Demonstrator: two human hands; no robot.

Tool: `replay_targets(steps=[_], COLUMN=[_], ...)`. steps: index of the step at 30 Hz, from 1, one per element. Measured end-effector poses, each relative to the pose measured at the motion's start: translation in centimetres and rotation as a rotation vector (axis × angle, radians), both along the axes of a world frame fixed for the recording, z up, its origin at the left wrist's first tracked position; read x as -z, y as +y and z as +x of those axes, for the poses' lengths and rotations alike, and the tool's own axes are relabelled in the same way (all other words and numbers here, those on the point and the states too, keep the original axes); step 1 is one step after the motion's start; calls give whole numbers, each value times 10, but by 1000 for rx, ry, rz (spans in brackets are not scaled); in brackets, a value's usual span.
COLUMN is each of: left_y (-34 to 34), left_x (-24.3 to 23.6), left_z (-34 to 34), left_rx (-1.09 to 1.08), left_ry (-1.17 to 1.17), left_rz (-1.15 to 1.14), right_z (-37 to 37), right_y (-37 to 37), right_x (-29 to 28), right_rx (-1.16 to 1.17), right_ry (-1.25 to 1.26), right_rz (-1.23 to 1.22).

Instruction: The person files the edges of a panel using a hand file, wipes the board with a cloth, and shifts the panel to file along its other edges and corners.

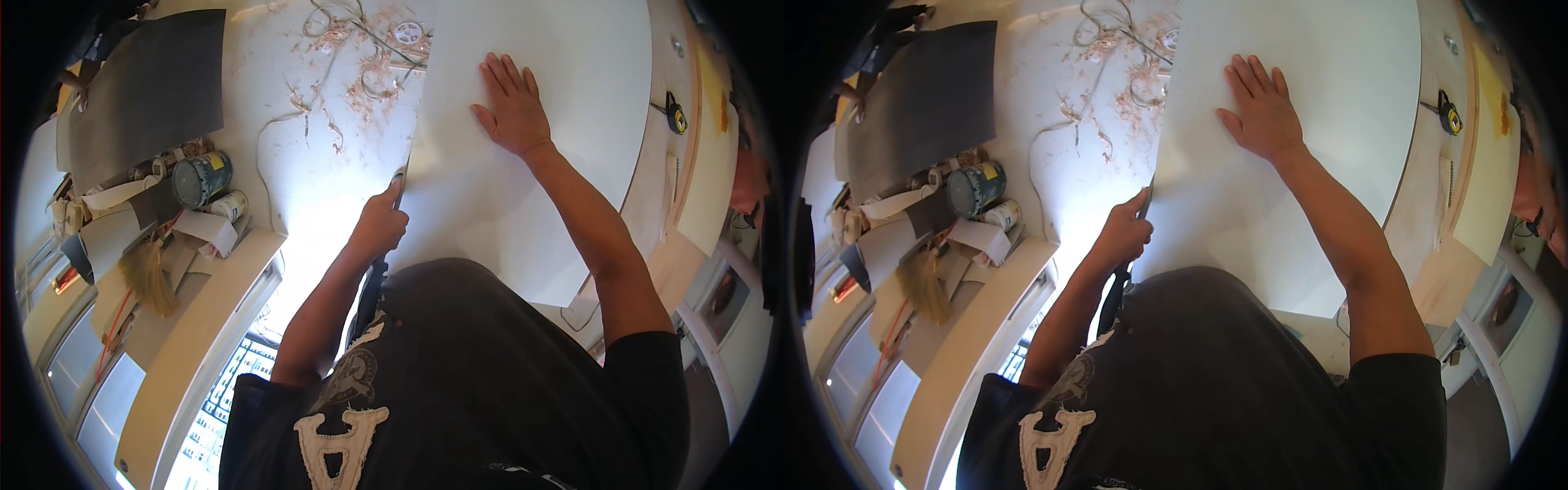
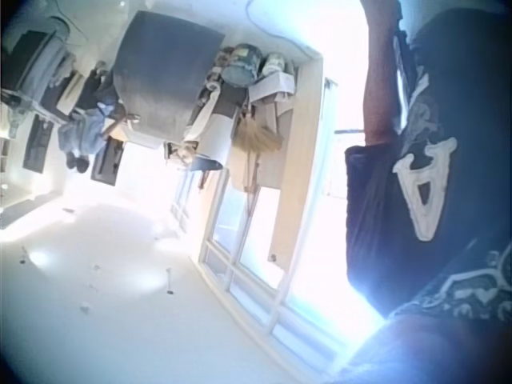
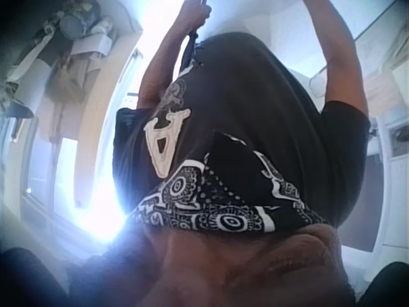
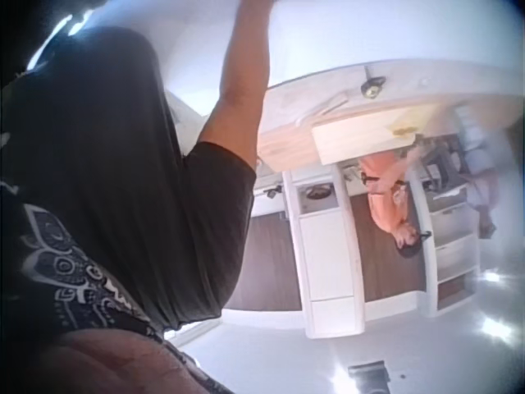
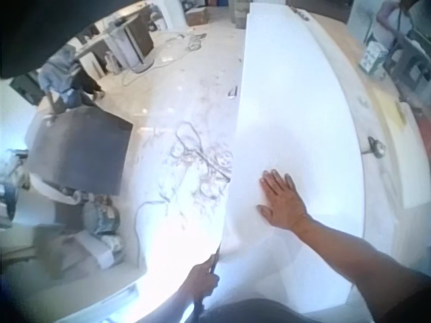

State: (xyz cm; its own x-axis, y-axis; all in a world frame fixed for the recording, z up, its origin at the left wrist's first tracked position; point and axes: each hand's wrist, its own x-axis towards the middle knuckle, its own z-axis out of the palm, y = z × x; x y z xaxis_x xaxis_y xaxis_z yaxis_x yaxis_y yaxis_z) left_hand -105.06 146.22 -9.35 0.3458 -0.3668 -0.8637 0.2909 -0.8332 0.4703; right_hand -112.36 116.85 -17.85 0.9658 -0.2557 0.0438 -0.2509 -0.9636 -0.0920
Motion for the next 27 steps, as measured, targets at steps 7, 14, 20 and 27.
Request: replay_targets(steps=[7,14,20,27], left_y=[0,-6,-10,-14], left_x=[-31,-6,-2,2], left_z=[2,3,7,8], left_rx=[27,63,66,150], left_ry=[-22,-46,-165,-222], left_rz=[-42,-6,-135,-125], right_z=[-3,-4,1,-3], right_y=[-4,-1,-4,-7], right_x=[5,6,4,8], right_rx=[0,-17,-20,-37], right_ry=[5,-2,-1,8], right_rz=[-30,14,7,-17])
